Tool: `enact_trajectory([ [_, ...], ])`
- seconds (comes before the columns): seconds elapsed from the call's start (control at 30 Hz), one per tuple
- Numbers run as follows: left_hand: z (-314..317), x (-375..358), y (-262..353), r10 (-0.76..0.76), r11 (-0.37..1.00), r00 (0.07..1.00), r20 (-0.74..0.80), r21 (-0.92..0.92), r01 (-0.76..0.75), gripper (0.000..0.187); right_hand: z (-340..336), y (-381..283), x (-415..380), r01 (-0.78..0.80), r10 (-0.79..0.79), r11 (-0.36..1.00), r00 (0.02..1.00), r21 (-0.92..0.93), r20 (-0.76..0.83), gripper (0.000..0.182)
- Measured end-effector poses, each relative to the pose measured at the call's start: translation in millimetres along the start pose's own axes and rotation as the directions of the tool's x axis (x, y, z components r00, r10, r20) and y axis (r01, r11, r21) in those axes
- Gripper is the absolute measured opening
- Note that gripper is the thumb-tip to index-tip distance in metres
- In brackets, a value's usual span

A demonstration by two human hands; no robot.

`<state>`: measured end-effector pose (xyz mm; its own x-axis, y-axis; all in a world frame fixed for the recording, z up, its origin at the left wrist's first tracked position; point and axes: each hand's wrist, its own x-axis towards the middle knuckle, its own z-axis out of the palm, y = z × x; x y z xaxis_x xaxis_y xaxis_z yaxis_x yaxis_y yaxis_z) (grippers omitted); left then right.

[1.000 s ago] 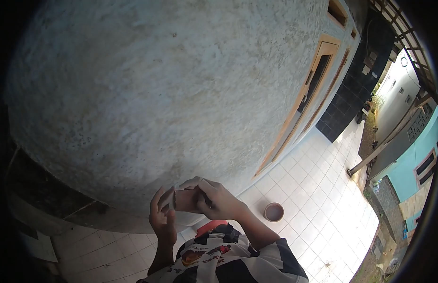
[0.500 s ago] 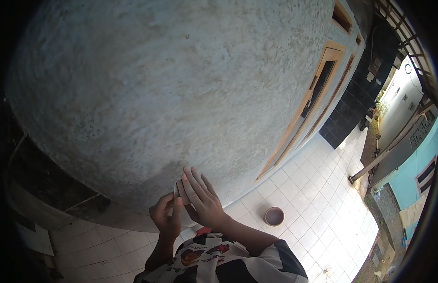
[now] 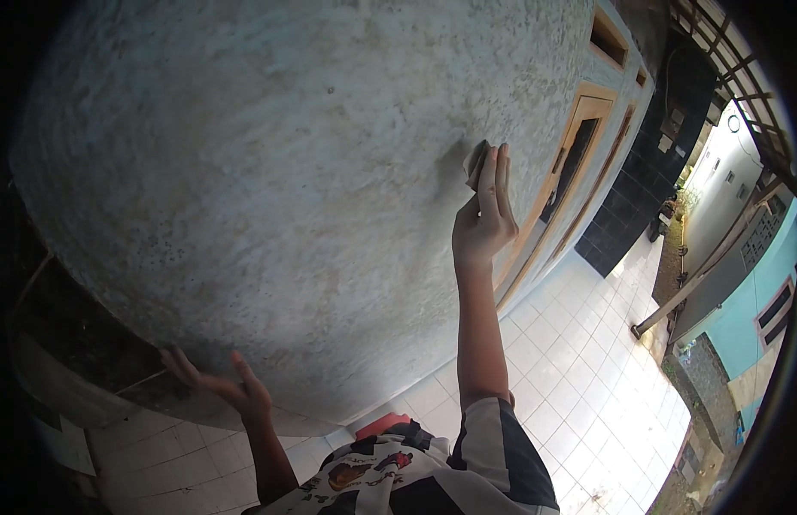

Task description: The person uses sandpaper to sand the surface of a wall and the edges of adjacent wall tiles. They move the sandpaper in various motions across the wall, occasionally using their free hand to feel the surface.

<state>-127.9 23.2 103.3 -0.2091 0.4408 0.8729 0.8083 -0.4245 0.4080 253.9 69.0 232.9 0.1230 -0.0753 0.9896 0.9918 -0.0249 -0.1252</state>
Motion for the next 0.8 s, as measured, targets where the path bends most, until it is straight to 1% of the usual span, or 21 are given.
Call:
enact_trajectory([
  [0.03,4.0,-3.5,-6.8,-0.001,1.0,1.0,-0.002,-0.004,0.001,0.08,3.1,-4.8,-4.5,-0.085,0.086,0.996,0.98,-0.014,0.178,0.074],
  [0.07,9.0,-11.4,-16.5,-0.011,0.996,0.998,0.056,0.09,0.006,0.087,6.4,-16.0,-12.2,-0.165,0.169,0.985,0.923,-0.043,0.346,0.081],
  [0.1,12.3,-16.5,-22.7,-0.023,0.983,0.994,0.109,0.182,0.003,0.095,5.9,-26.8,-26.4,-0.119,0.122,0.992,0.918,-0.033,0.377,0.092],
  [0.13,10.9,-18.2,-25.0,-0.019,0.984,0.995,0.098,0.177,0.001,0.095,0.5,-37.7,-34.3,-0.03,0.042,0.999,0.901,-0.035,0.432,0.092],
  [0.2,10.8,-18.8,-27.0,-0.042,0.978,0.985,0.169,0.209,0.006,0.101,-5.6,-35.6,-27.5,-0.011,0.052,0.997,0.85,-0.082,0.524,0.092],
  [0.23,12.9,-18.6,-26.8,-0.044,0.978,0.984,0.171,0.207,0.008,0.101,0.1,-27.9,-21.6,-0.008,0.051,0.996,0.849,-0.084,0.526,0.092],
  [0.3,15.0,-20.0,-25.3,-0.051,0.973,0.99,0.13,0.23,0.019,0.105,10.9,-10.1,-9.0,-0.12,0.207,0.97,0.86,-0.209,0.466,0.091],
  [0.33,14.9,-20.1,-25.7,-0.043,0.976,0.991,0.128,0.218,0.015,0.105,2.6,-20.3,-2.5,-0.12,0.209,0.969,0.865,-0.218,0.456,0.091],
  [0.4,13.0,-18.9,-25.7,-0.033,0.971,0.989,0.142,0.239,-0.002,0.106,-10.8,-47.3,11.3,-0.045,0.066,0.998,0.803,-0.05,0.592,0.088],
  [0.43,13.9,-17.1,-25.5,-0.03,0.972,0.99,0.136,0.235,-0.002,0.106,-6.8,-44.5,11.2,-0.006,0.041,0.998,0.812,-0.062,0.582,0.085],
  [0.47,13.6,-16.5,-24.5,-0.025,0.972,0.989,0.144,0.233,-0.01,0.104,-2.2,-38.7,19.6,-0.005,0.04,0.998,0.813,-0.063,0.581,0.085],
  [0.53,11.5,-19.1,-24.3,-0.022,0.972,0.985,0.17,0.233,-0.018,0.101,11.0,-16.8,46.0,-0.036,0.105,0.988,0.866,-0.149,0.489,0.083],
  [0.57,13.3,-19.3,-24.0,-0.026,0.971,0.987,0.157,0.239,-0.013,0.101,17.2,-6.6,54.4,-0.059,0.132,0.984,0.871,-0.166,0.473,0.082],
  [0.6,14.8,-19.5,-23.6,-0.029,0.97,0.99,0.14,0.244,-0.006,0.102,11.0,-12.9,55.6,-0.056,0.133,0.984,0.87,-0.171,0.476,0.082],
  [0.67,13.2,-19.7,-23.9,-0.019,0.971,0.989,0.145,0.237,-0.016,0.102,1.7,-33.3,68.1,-0.008,0.053,0.997,0.827,-0.083,0.56,0.081],
  [0.7,12.8,-19.4,-24.3,-0.012,0.97,0.987,0.158,0.24,-0.027,0.103,5.9,-29.9,68.2,0.058,0.012,0.993,0.828,-0.107,0.561,0.08],
  [0.73,15.7,-18.8,-24.5,-0.016,0.97,0.989,0.148,0.241,-0.021,0.103,9.5,-24.8,77.9,0.064,0.003,0.993,0.83,-0.101,0.557,0.08],
  [0.8,15.0,-21.5,-26.7,-0.022,0.967,0.987,0.159,0.252,-0.019,0.104,20.6,-3.1,105.1,0.006,0.046,0.994,0.878,-0.107,0.476,0.081],
])
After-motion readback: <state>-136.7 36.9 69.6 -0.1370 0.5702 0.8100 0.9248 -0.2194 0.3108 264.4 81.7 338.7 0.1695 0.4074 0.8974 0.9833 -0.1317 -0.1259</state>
